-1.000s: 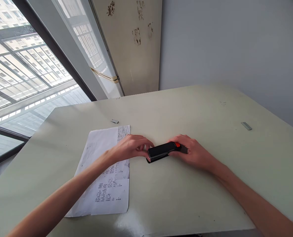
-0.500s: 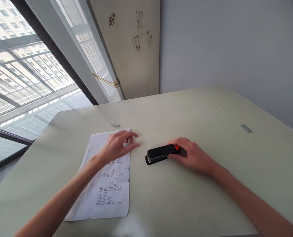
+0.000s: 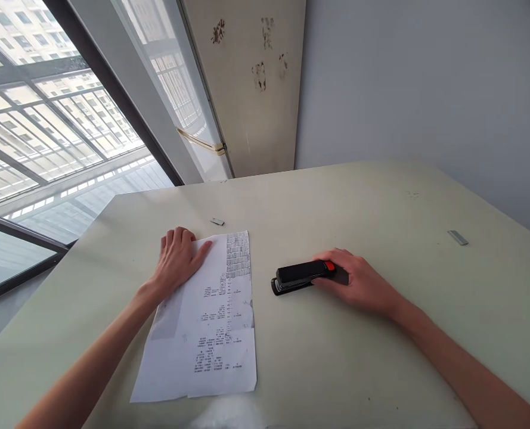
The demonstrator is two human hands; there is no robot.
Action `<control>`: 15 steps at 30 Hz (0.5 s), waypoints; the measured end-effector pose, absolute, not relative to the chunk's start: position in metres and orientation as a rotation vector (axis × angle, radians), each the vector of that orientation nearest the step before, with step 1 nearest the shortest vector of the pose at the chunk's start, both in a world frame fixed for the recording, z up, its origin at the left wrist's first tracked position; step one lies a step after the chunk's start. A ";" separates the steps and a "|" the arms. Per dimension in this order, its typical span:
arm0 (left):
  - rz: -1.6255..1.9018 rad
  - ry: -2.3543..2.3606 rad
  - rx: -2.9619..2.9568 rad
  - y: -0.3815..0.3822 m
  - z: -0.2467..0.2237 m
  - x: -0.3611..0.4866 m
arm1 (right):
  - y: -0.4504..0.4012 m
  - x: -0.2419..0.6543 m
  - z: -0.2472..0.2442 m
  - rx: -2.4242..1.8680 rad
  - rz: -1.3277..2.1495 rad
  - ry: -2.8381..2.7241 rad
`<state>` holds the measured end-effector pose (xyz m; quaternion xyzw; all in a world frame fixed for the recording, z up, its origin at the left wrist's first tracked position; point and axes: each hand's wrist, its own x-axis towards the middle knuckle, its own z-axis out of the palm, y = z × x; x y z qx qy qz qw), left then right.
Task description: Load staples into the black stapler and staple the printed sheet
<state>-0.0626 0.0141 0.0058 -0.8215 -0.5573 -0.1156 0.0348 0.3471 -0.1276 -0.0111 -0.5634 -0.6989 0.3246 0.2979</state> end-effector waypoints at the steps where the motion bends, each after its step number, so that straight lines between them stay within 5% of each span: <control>1: -0.374 -1.726 -2.554 0.014 0.006 -0.059 | -0.128 0.347 -0.012 -1.498 0.863 -1.862; 15: -0.660 -1.780 -2.963 0.005 0.005 -0.043 | -0.127 0.348 -0.012 -1.466 0.836 -1.875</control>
